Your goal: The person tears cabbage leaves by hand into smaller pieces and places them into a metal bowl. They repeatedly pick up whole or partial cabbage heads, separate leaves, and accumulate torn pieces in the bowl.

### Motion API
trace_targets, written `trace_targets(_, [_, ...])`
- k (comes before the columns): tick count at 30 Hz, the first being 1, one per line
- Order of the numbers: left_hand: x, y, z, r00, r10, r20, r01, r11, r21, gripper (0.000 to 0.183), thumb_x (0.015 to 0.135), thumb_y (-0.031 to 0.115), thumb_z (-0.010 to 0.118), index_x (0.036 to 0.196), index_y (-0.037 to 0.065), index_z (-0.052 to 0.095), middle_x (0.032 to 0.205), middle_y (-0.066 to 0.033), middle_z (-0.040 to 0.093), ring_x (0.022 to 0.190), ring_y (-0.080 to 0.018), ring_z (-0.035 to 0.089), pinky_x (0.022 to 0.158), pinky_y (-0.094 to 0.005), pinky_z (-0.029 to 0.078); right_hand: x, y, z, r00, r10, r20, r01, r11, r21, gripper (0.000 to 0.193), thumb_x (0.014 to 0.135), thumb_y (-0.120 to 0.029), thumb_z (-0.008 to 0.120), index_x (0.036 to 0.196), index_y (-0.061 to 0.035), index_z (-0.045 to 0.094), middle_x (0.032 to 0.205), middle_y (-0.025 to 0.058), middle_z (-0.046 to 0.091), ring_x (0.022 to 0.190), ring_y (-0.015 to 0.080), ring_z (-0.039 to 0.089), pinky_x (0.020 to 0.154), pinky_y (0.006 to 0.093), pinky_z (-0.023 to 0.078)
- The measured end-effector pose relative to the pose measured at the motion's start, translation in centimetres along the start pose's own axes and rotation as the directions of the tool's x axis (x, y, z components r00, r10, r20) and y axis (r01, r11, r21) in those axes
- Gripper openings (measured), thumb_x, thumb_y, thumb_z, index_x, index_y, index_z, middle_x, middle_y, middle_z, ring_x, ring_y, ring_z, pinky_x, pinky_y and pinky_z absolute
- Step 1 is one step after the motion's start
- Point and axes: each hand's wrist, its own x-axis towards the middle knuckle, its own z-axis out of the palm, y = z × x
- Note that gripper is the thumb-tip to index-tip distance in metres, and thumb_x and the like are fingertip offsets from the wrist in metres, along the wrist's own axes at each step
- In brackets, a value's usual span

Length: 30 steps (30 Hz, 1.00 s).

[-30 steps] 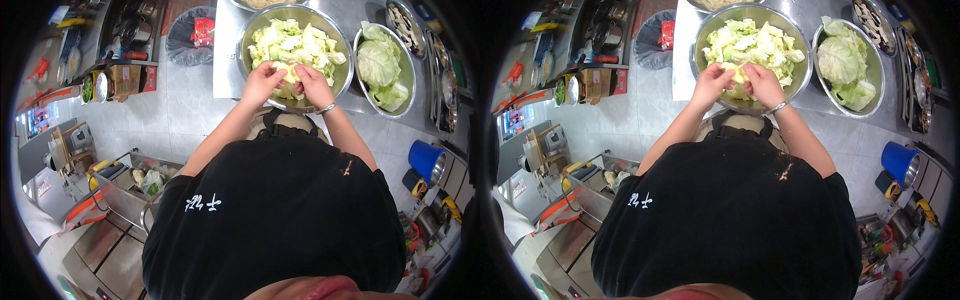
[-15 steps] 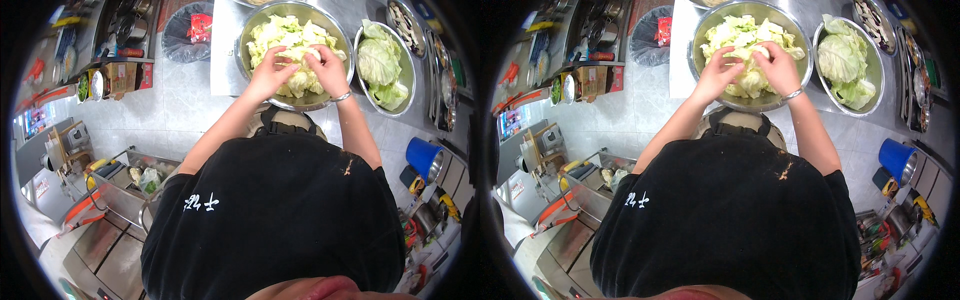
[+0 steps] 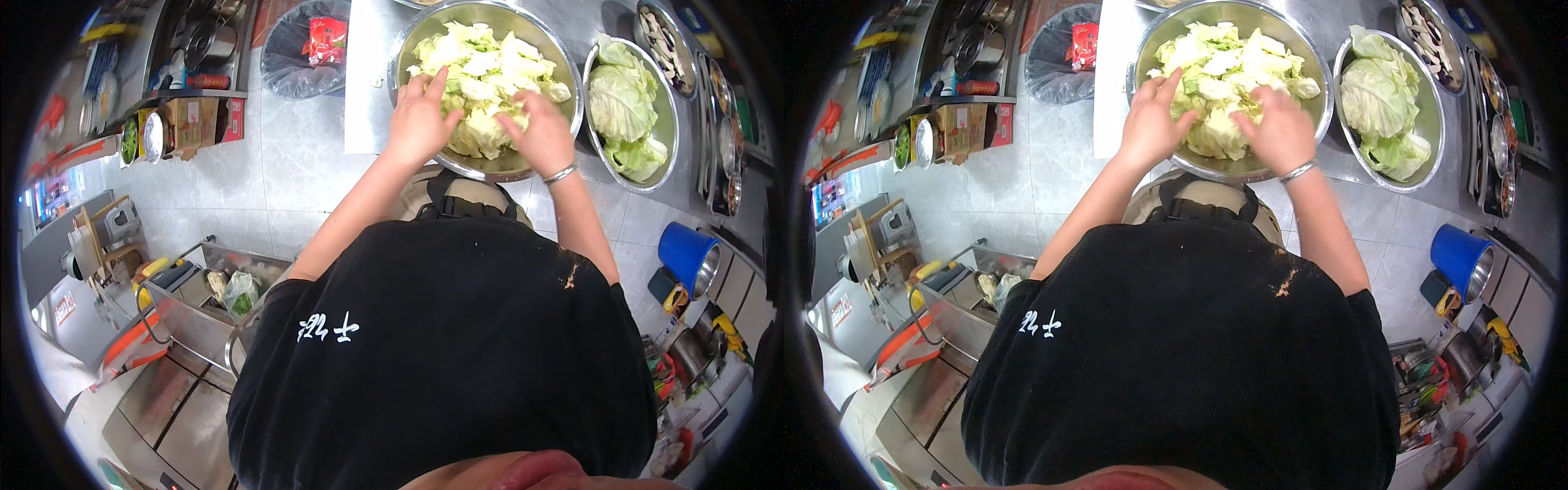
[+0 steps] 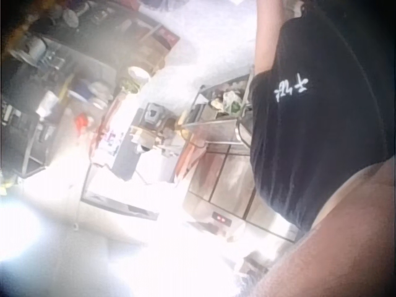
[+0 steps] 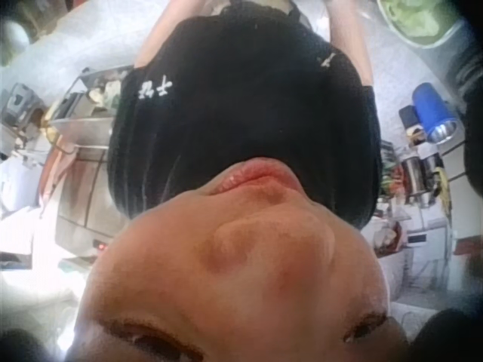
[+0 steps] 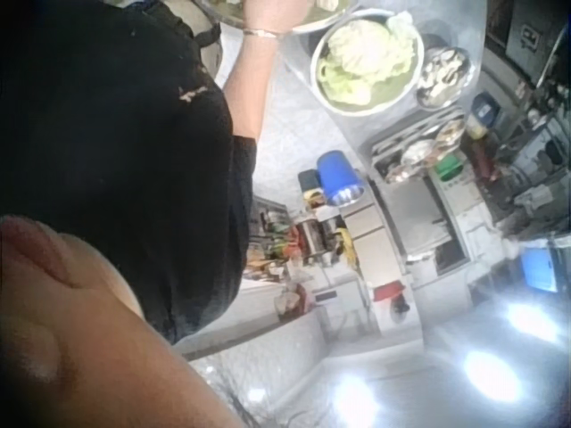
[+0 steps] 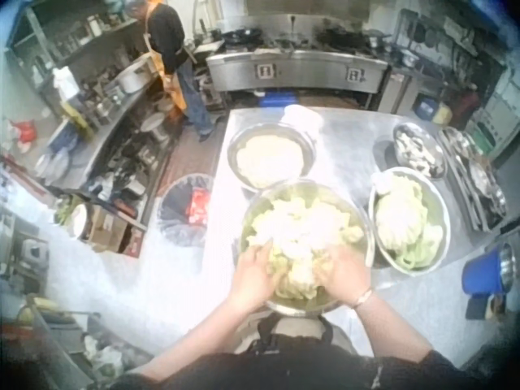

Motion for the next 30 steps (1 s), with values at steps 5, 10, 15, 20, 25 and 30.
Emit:
trace_targets(5, [-0.3, -0.2, -0.4, 0.993, 0.118, -0.006, -0.118, 0.978, -0.174, 0.05, 0.085, 0.023, 0.072, 0.13, 0.008, 0.058, 0.118, -0.0184, 0.062, 0.115, -0.0367, 0.055, 0.1, -0.0444, 0.045, -1.2, -2.3, 2.7, 0.992, 0.09, 0.088, -0.1, 0.988, 0.115, 0.052, 0.082, -0.044, 0.074, 0.116, -0.0088, 0.057, 0.089, 0.0161, 0.07, 0.079, 0.0343, 0.069, 0.069, 0.0428, 0.054])
trace_targets(10, [-0.5, 0.7, 0.2, 0.971, 0.169, 0.166, -0.111, 0.943, -0.312, 0.046, 0.092, 0.026, 0.066, 0.133, 0.008, 0.057, 0.114, -0.0164, 0.065, 0.113, -0.0316, 0.059, 0.097, -0.0423, 0.046, -0.3, -0.9, 1.9, 0.975, 0.184, 0.12, -0.22, 0.801, 0.556, 0.041, 0.086, -0.022, 0.075, 0.118, -0.0055, 0.055, 0.076, 0.0072, 0.067, 0.065, 0.0115, 0.06, 0.059, 0.0282, 0.048])
trace_targets(15, [0.3, 1.4, 1.5, 0.914, 0.03, 0.406, 0.269, 0.703, -0.658, 0.037, 0.097, 0.028, 0.062, 0.122, 0.001, 0.057, 0.106, -0.0176, 0.069, 0.094, -0.0285, 0.068, 0.083, -0.037, 0.052, 0.0, -2.1, 1.1, 0.978, 0.207, 0.02, -0.146, 0.613, 0.776, 0.034, 0.089, -0.019, 0.073, 0.115, -0.0044, 0.055, 0.084, 0.009, 0.066, 0.067, 0.0127, 0.058, 0.06, 0.0287, 0.048])
trace_targets(20, [0.7, 1.8, 2.1, 0.958, -0.058, 0.282, 0.196, 0.85, -0.49, 0.025, 0.094, 0.024, 0.064, 0.108, 0.003, 0.058, 0.087, -0.0169, 0.07, 0.077, -0.0308, 0.068, 0.067, -0.0403, 0.053, 0.7, -3.4, 2.1, 0.925, -0.068, -0.373, 0.159, 0.963, 0.218, 0.029, 0.091, -0.019, 0.069, 0.112, -0.0044, 0.056, 0.084, 0.0158, 0.066, 0.07, 0.0285, 0.064, 0.063, 0.0379, 0.05])
trace_targets(25, [0.7, 1.7, 0.8, 0.979, 0.139, 0.147, -0.125, 0.987, -0.1, 0.033, 0.087, 0.028, 0.071, 0.111, 0.008, 0.06, 0.082, -0.0158, 0.067, 0.079, -0.033, 0.067, 0.069, -0.0459, 0.053, 1.6, -1.6, 1.0, 0.915, 0.243, -0.323, -0.138, 0.939, 0.315, 0.031, 0.091, -0.022, 0.069, 0.115, -0.0059, 0.056, 0.086, 0.0183, 0.068, 0.075, 0.033, 0.068, 0.066, 0.0419, 0.052])
trace_targets(30, [0.3, 0.1, -1.9, 0.975, 0.198, 0.099, -0.198, 0.98, -0.017, 0.046, 0.086, 0.031, 0.073, 0.126, 0.013, 0.06, 0.097, -0.017, 0.064, 0.086, -0.0303, 0.067, 0.076, -0.0426, 0.055, 1.7, -0.2, -0.9, 0.97, 0.106, -0.217, -0.083, 0.99, 0.113, 0.05, 0.089, -0.033, 0.071, 0.129, -0.0064, 0.055, 0.101, 0.0171, 0.065, 0.086, 0.0317, 0.065, 0.076, 0.0396, 0.053])
